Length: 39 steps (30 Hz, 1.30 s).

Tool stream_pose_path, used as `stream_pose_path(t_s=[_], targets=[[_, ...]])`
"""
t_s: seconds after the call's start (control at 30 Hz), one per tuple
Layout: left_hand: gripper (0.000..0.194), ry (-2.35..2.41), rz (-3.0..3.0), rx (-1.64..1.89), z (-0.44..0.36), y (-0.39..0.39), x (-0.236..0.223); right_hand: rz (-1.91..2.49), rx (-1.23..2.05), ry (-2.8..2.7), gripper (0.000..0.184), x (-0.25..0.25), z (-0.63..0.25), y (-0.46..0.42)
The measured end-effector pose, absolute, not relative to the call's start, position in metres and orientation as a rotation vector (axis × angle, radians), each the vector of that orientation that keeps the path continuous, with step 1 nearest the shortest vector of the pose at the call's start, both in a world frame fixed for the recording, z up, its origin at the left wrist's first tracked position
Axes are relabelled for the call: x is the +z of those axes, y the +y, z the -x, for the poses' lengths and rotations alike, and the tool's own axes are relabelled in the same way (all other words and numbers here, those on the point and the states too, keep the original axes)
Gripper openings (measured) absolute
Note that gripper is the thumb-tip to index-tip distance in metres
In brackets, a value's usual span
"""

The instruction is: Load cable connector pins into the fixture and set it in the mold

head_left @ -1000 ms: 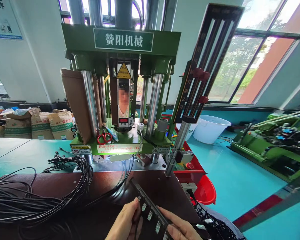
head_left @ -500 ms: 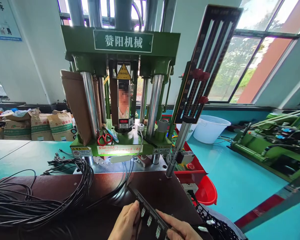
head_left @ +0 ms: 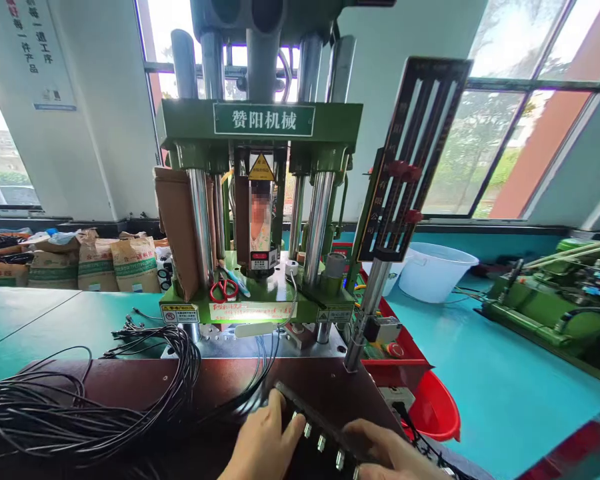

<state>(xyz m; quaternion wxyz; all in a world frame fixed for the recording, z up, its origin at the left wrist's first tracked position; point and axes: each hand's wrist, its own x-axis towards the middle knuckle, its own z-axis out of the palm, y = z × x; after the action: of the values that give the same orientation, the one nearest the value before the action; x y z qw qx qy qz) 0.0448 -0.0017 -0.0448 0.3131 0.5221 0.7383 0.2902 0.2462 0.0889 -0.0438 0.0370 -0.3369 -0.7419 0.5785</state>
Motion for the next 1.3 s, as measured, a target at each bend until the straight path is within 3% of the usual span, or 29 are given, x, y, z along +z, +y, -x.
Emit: stream_pose_path(t_s=[0.13,0.3,0.5,0.7,0.87,1.3], targets=[[0.022,2.239,-1.476,0.681,-0.016,-0.010,-0.027,1.037,1.678,-2.592,0.032,-0.028,-0.230,0.127],[0.024,2.199,-1.421,0.855,0.020,-0.014,-0.023,0.893,1.228,-3.015,0.033,-0.007,-0.182,0.153],[0.026,2.167,-1.433,0.871,0.041,-0.015,-0.033,0.870,0.786,-2.964,0.030,-0.028,-0.142,0.162],[0.022,2.172,-1.445,0.889,0.057,0.008,-0.049,0.902,0.635,-2.812,0.036,-0.043,-0.149,0.154],[0.016,2.195,-1.403,0.834,0.069,0.045,-0.070,0.975,0.532,-2.638,0.018,-0.054,-0.156,0.143],[0.016,2.232,-1.342,0.800,0.072,0.062,-0.096,1.085,0.391,-2.647,0.023,-0.073,-0.152,0.149]])
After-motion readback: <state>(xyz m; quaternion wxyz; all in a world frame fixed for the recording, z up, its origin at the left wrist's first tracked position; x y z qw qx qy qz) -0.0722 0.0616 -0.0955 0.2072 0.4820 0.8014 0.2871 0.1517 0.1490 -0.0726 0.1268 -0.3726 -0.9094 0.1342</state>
